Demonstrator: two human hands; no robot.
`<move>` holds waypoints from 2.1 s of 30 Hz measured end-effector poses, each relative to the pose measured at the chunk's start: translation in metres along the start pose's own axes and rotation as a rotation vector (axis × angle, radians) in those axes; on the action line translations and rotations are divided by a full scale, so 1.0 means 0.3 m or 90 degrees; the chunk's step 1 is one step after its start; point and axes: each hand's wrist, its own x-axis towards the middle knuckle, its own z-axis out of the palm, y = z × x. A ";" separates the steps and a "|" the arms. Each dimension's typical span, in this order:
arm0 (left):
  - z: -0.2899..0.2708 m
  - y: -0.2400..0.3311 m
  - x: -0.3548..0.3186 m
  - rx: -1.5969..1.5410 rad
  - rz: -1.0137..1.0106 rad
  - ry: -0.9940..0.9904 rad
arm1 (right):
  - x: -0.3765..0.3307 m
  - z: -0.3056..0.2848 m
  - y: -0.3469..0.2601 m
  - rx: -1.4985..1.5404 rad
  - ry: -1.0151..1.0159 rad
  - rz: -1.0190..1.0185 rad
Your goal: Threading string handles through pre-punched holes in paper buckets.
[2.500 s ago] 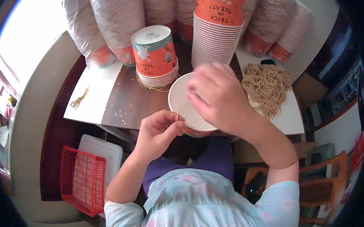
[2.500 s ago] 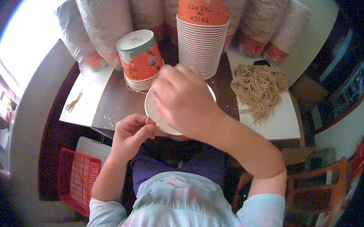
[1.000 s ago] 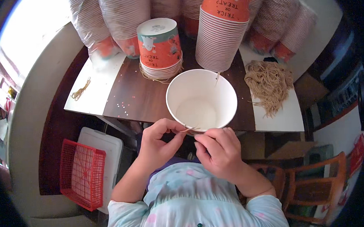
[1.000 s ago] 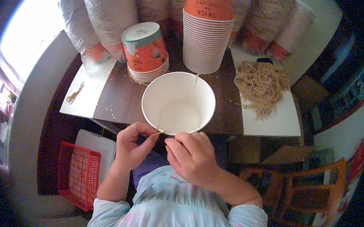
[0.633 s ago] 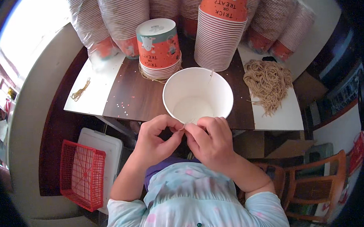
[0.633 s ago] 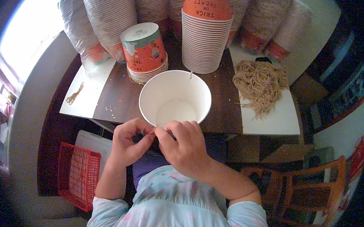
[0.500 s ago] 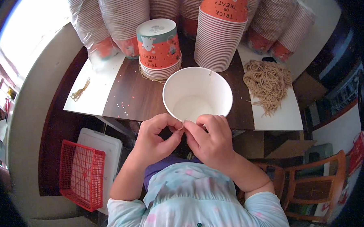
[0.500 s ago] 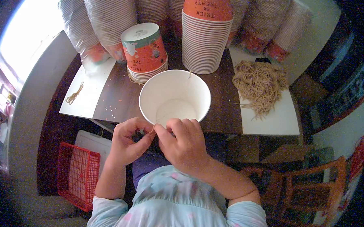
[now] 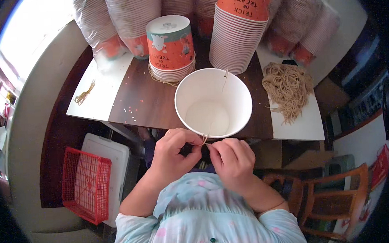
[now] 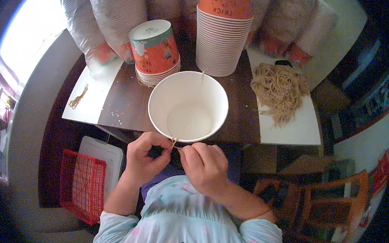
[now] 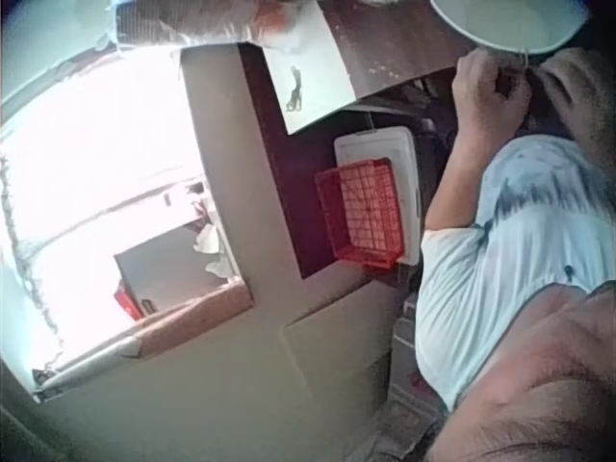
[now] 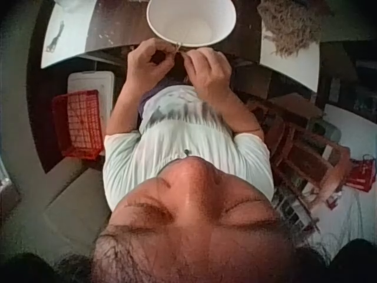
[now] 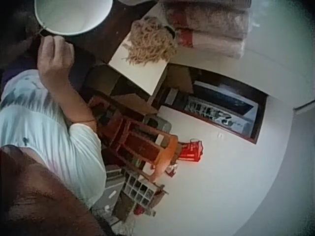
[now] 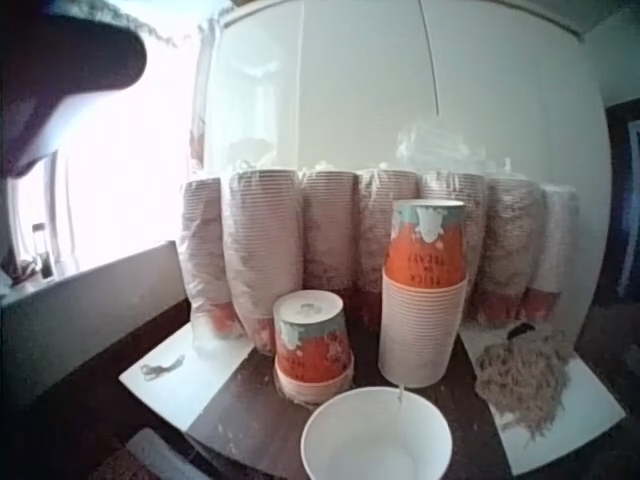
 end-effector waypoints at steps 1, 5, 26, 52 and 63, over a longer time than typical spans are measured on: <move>0.009 0.003 -0.005 0.000 -0.001 -0.001 | -0.003 0.005 0.005 0.000 -0.001 0.002; 0.074 0.008 -0.029 -0.365 -0.207 0.083 | 0.008 0.031 0.013 -0.016 -0.030 0.023; 0.072 0.006 -0.052 -0.361 -0.264 0.286 | 0.077 0.026 0.008 0.300 -0.092 0.212; 0.058 -0.004 -0.037 -0.243 -0.248 0.252 | 0.104 0.137 0.045 0.017 0.107 -0.089; 0.051 -0.004 -0.033 -0.249 -0.253 0.243 | 0.112 0.159 0.061 -0.011 0.104 -0.129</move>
